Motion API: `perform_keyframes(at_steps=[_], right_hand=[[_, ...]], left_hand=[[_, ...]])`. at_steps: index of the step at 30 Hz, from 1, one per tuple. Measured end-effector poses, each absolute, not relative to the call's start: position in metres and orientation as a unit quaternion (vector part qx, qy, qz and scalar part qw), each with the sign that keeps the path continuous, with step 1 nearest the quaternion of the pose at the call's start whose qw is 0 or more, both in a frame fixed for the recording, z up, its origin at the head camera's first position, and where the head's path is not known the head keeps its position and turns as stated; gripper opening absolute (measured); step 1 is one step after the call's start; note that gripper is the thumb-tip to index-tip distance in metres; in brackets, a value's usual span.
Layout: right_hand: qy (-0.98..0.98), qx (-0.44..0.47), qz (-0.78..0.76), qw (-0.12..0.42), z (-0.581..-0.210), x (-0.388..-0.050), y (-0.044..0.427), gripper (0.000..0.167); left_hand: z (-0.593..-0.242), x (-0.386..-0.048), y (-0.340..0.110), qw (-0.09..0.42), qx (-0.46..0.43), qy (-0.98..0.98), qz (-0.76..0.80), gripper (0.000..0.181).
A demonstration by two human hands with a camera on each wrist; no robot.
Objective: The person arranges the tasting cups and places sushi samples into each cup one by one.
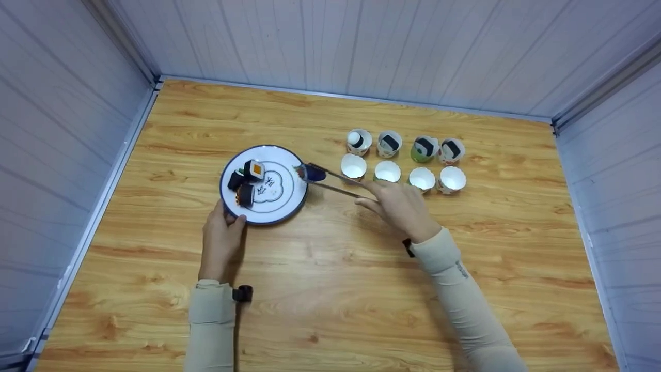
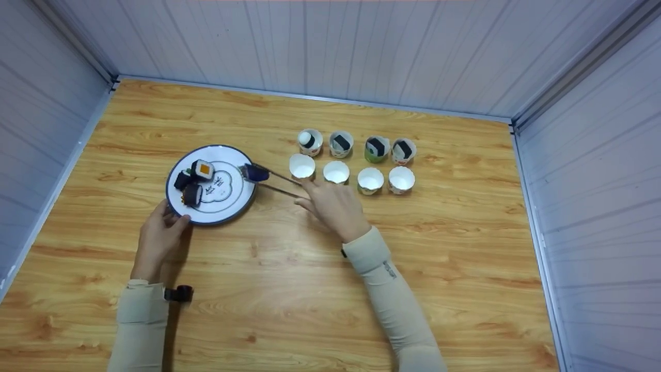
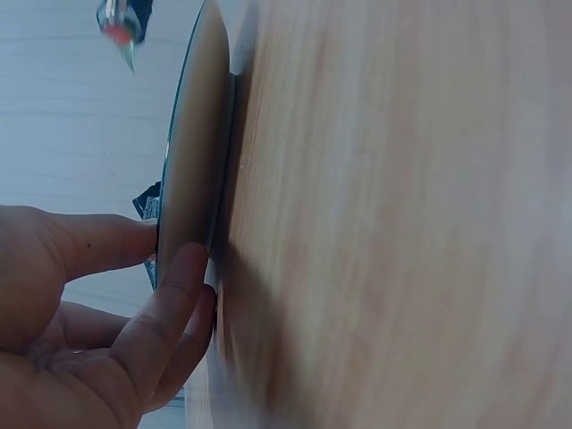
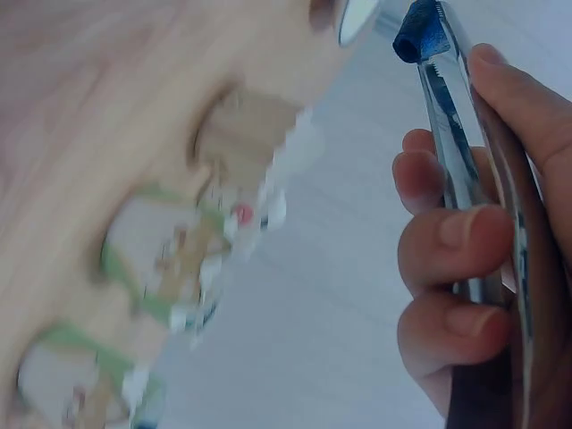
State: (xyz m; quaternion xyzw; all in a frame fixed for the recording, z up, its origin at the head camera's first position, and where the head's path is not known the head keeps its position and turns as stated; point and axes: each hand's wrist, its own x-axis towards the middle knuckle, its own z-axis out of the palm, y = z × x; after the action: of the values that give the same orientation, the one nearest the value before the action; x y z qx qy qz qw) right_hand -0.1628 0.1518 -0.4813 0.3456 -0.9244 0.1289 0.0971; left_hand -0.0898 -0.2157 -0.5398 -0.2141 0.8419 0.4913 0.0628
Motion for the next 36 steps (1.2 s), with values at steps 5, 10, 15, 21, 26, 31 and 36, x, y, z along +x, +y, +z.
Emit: perform_keyframes(at_steps=[5,10,15,21,26,31,36], right_hand=[[-0.937,0.308,0.122,0.109,-0.477,-0.163,0.179,0.035],[-0.944,0.281,0.124,0.12,-0.48,-0.166,0.2,0.04],[-0.95,0.26,0.128,0.117,-0.49,-0.168,0.212,0.042],[-0.956,0.246,0.127,0.096,-0.497,-0.169,0.216,0.045],[-0.96,0.237,0.126,0.08,-0.5,-0.168,0.219,0.044],[-0.962,0.234,0.121,0.074,-0.501,-0.167,0.219,0.039],[-0.961,0.234,0.125,0.082,-0.5,-0.167,0.218,0.038]], left_hand=[[-0.54,-0.089,-0.217,0.056,-0.209,0.846,0.488,0.061],[-0.543,-0.088,-0.218,0.034,-0.194,0.857,0.475,0.059],[-0.543,-0.088,-0.217,0.033,-0.189,0.862,0.469,0.059],[-0.542,-0.089,-0.216,0.037,-0.195,0.858,0.473,0.056],[-0.542,-0.089,-0.216,0.039,-0.192,0.86,0.471,0.058],[-0.542,-0.089,-0.216,0.037,-0.195,0.858,0.473,0.058],[-0.541,-0.089,-0.215,0.039,-0.192,0.859,0.473,0.059]])
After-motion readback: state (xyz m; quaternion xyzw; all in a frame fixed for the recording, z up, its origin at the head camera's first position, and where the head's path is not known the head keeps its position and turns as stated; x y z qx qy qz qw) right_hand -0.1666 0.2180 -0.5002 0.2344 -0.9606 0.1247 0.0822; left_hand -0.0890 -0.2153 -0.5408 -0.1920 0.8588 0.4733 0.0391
